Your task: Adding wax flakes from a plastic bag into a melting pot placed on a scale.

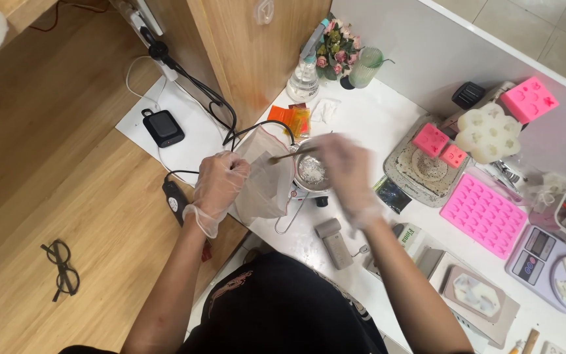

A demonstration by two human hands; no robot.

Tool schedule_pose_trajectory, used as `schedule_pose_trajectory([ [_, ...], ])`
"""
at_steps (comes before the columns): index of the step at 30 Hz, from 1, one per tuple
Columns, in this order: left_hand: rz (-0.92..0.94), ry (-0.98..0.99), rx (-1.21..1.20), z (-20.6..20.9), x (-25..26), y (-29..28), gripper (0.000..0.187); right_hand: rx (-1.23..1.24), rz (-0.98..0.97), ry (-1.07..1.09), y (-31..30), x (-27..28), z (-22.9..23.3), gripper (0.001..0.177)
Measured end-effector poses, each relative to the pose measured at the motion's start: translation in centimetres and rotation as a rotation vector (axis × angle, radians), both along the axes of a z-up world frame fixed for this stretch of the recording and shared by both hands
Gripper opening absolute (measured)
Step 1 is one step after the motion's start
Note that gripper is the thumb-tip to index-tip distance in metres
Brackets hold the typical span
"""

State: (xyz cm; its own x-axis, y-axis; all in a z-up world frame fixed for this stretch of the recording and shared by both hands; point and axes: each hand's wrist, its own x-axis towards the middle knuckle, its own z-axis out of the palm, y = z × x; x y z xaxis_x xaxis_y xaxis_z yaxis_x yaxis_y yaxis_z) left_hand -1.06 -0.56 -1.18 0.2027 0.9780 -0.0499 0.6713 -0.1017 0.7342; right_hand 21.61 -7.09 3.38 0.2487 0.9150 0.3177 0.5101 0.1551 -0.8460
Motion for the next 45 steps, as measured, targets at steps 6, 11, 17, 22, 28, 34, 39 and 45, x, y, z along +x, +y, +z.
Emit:
schedule_pose_trajectory([
  [6,0.039,0.003,0.069,-0.1,-0.5,-0.8,0.024,-0.604,0.570,-0.729,10.3,-8.0,-13.2,0.020],
  [11,0.055,-0.022,0.096,-1.4,-0.9,-0.6,0.025,-0.646,0.695,-0.619,13.6,-10.4,-21.6,0.023],
  [17,0.080,-0.053,0.076,-2.0,-1.2,-0.6,0.023,-0.997,0.474,-0.316,14.6,-9.4,-25.8,0.039],
  [22,0.081,-0.031,0.068,-1.0,-1.0,-0.2,0.024,-0.984,0.394,-0.015,13.0,-7.9,-17.8,0.025],
  [28,0.067,0.030,0.000,0.2,-0.9,0.6,0.026,-0.852,0.306,0.075,10.9,-4.6,-8.6,0.021],
  [34,0.073,0.008,-0.072,-0.2,-0.5,0.8,0.025,-0.746,0.125,0.278,9.4,-0.2,-6.2,0.026],
  [39,0.038,0.022,-0.133,0.3,0.9,1.1,0.028,-0.606,-0.009,0.439,9.3,2.9,-7.1,0.023],
  [45,0.031,0.088,-0.189,0.9,2.6,1.6,0.030,-0.459,-0.141,0.514,7.7,5.6,-2.5,0.021],
])
